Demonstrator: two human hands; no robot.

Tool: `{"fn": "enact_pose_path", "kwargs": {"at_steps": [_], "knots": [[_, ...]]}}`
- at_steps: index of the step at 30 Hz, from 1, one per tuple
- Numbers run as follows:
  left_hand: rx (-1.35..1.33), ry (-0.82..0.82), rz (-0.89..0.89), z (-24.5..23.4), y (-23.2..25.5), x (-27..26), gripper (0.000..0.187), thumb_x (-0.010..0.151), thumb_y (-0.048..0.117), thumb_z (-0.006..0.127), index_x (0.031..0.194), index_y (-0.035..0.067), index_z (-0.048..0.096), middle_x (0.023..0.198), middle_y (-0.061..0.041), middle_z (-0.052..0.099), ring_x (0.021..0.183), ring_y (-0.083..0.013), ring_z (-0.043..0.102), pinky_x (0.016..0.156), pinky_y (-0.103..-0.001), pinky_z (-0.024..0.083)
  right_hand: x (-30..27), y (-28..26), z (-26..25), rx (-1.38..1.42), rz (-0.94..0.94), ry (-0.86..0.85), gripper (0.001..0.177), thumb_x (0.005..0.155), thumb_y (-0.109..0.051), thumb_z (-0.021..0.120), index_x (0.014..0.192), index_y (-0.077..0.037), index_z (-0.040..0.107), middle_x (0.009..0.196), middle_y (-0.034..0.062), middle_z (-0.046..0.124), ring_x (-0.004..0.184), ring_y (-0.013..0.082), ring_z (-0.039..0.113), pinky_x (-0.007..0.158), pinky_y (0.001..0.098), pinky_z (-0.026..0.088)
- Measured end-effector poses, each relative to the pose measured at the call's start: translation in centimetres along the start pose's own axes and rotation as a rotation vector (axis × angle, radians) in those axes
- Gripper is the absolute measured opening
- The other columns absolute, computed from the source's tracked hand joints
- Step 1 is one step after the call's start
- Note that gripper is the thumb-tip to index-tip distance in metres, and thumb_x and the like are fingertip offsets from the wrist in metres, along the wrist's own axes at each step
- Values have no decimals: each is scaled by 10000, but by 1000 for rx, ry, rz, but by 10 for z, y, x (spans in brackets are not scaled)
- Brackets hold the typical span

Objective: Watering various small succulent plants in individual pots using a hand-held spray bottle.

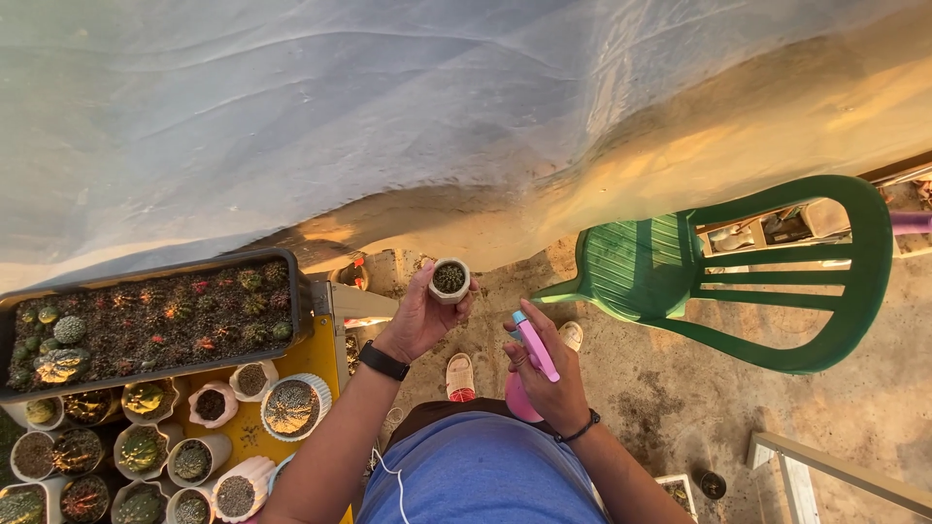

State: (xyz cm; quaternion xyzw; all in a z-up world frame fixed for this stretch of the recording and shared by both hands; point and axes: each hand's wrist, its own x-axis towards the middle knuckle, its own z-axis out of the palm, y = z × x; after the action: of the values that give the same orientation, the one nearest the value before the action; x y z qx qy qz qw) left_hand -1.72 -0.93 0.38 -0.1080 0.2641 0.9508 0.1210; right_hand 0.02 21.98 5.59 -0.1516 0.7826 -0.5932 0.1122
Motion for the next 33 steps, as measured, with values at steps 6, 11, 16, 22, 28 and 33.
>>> {"fn": "enact_pose_path", "kwargs": {"at_steps": [6,11,16,22,28,33], "knots": [[10,-38,49,3,4,-3,465,1030,500,528,1113,51,610,1020,-157,681,731,-182,579,651,-288,478,0,-3,4,44,-18,-12,507,954,-114,670,1439,-152,529,1169,179,774,908,130,798,665,257,692],[-19,-24,58,7,4,-1,449,1028,485,544,1133,52,607,1023,-169,686,740,-194,588,659,-289,502,1,8,0,-65,-77,15,478,967,-217,669,1403,-143,488,1145,51,779,621,113,749,598,258,656],[-20,-27,64,7,-1,4,455,1037,474,535,1139,39,623,1030,-176,694,740,-198,592,666,-303,508,0,5,-4,14,-80,-13,493,973,-109,657,1449,-153,537,1175,151,770,771,91,761,667,241,678],[-70,-22,17,8,-5,8,461,1032,477,546,1146,36,622,1047,-192,689,747,-205,602,696,-306,512,0,13,-7,-93,-87,22,642,981,-188,653,1557,-165,373,1129,58,782,628,122,732,624,275,654],[-44,-7,15,11,-7,8,464,1022,488,554,1143,45,621,1044,-187,696,742,-203,598,680,-305,509,-1,14,-8,-32,-91,26,420,962,-244,672,1346,-82,610,1133,79,780,633,116,737,598,255,674],[-39,-29,23,13,-7,6,442,1026,480,552,1134,57,623,1033,-180,693,737,-202,591,683,-310,496,-2,12,-8,7,-95,-2,491,977,-113,655,1453,-122,537,1160,123,769,697,90,726,661,238,651]]}}
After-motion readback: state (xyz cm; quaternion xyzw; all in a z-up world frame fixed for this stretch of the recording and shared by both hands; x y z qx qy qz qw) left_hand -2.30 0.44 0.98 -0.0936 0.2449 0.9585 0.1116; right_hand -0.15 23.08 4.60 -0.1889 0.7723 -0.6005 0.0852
